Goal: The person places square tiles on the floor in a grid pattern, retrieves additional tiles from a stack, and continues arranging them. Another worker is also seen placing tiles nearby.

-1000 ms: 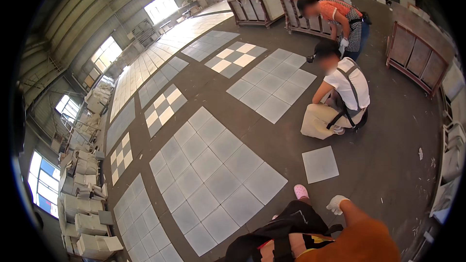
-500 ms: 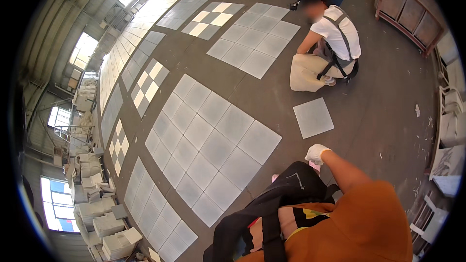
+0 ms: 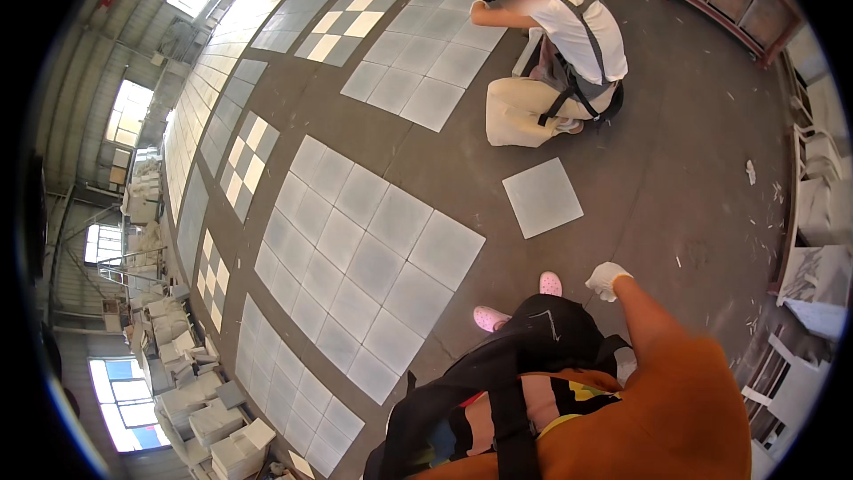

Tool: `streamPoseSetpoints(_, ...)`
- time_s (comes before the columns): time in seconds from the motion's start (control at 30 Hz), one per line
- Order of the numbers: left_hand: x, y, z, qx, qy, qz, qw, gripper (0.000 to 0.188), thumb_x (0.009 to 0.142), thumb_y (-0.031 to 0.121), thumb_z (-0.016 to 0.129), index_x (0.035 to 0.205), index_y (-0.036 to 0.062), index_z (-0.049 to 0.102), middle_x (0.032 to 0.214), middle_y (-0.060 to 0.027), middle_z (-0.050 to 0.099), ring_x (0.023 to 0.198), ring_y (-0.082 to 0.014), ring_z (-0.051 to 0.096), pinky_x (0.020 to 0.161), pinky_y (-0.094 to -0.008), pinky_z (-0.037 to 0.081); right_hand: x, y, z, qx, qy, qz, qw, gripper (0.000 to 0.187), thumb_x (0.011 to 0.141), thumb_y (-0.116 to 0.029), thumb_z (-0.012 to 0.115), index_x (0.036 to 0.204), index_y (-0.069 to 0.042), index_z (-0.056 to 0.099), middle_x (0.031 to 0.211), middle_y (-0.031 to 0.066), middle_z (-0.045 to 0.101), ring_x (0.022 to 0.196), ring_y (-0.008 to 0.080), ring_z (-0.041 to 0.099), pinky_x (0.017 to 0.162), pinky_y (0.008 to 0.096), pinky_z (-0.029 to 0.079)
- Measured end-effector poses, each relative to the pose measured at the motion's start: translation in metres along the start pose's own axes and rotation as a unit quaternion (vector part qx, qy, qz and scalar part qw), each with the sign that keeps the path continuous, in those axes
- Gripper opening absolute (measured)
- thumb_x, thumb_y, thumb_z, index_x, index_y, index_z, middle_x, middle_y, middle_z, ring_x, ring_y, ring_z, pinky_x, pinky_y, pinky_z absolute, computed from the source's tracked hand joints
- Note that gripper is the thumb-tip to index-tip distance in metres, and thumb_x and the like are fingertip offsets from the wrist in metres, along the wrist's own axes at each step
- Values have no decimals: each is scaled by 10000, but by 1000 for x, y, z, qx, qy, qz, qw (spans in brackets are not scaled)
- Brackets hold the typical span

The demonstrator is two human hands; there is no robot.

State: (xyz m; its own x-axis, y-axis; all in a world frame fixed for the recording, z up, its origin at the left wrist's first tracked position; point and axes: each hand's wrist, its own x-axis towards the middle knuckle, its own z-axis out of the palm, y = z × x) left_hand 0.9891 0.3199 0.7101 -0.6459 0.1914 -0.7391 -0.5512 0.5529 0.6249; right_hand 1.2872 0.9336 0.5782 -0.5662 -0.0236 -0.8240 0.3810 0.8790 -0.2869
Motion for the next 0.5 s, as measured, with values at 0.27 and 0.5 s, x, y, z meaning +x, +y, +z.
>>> streamPoseSetpoints(0.27, 26, 36, 56, -115, -8, -42, 992, 666, 917, 228, 610, 1486, 47, 316, 946, -50, 647, 736, -170, 635, 625, -322, 532, -54, 43, -13, 119, 63, 129, 982, 160, 684, -163, 698, 836, -112, 707, 727, 117, 683, 717, 312, 690, 605, 418, 559)
streamPoseSetpoints(0.5, 30, 40, 81, 209, -109, 158, 959, 88, 959, 140, 517, 1027, 95, 551, 759, -39, 544, 656, -174, 569, 523, -322, 463, -80, 33, 2, 643, 67, 293, 705, 216, 868, -107, 563, 674, -32, 622, 571, 99, 593, 465, 196, 594, 409, 361, 464)
